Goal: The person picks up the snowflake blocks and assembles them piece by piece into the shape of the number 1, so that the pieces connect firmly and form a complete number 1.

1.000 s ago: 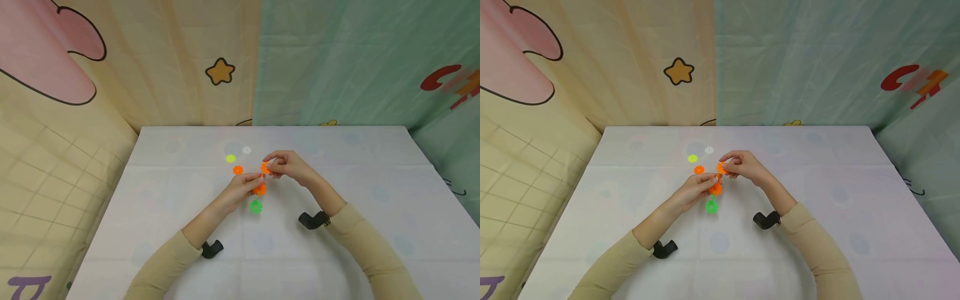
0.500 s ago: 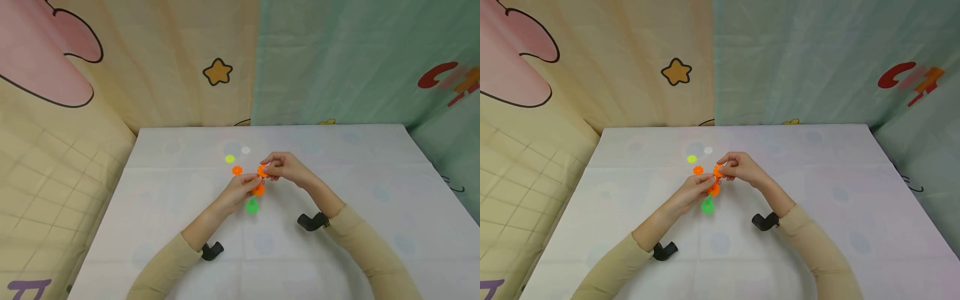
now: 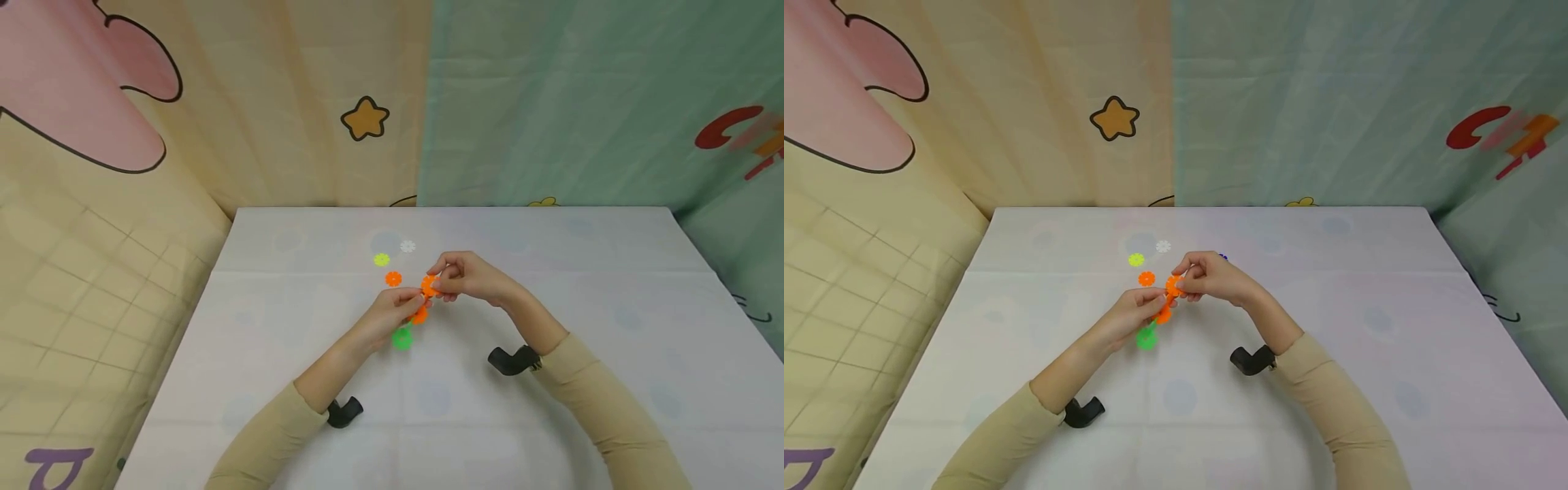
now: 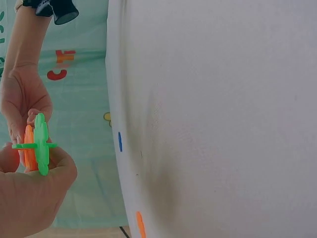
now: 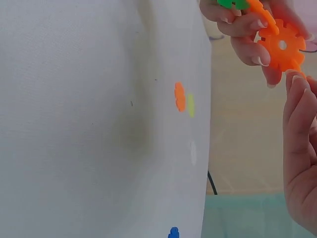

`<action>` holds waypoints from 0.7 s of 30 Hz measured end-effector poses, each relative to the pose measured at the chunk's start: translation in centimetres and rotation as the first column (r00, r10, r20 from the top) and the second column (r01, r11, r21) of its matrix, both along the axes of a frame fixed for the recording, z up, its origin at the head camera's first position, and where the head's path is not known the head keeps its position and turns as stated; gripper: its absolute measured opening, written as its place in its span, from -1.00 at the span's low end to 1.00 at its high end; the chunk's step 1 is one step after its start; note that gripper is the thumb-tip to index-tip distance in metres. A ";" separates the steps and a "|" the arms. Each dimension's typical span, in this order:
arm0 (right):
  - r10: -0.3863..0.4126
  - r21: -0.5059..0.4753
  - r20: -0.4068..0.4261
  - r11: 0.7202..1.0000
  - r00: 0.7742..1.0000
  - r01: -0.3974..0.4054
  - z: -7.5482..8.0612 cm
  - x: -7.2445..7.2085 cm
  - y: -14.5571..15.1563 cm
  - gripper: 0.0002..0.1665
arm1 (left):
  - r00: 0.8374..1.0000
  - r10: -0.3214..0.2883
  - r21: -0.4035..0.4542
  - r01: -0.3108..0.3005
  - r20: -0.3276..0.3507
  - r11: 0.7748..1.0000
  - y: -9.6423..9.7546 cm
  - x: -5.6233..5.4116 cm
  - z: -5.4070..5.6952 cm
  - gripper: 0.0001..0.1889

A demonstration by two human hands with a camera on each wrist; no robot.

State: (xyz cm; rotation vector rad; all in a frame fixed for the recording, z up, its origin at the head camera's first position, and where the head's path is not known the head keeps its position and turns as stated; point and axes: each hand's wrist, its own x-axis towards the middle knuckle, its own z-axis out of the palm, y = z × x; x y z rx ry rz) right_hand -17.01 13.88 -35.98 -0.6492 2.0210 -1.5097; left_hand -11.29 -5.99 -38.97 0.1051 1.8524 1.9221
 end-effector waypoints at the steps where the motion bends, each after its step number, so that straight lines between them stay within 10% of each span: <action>1: 0.003 -0.002 0.005 1.000 1.000 -0.003 0.0 0.0 0.0 -0.77 | 1.000 -0.003 -0.001 0.003 -0.007 1.000 0.0 0.0 0.0 -0.66; 21: -0.238 -0.092 0.057 0.966 0.969 0.243 -1.1 1.4 -0.8 -0.73 | 0.991 0.125 0.013 -0.124 -0.046 0.992 0.9 0.0 0.0 -0.72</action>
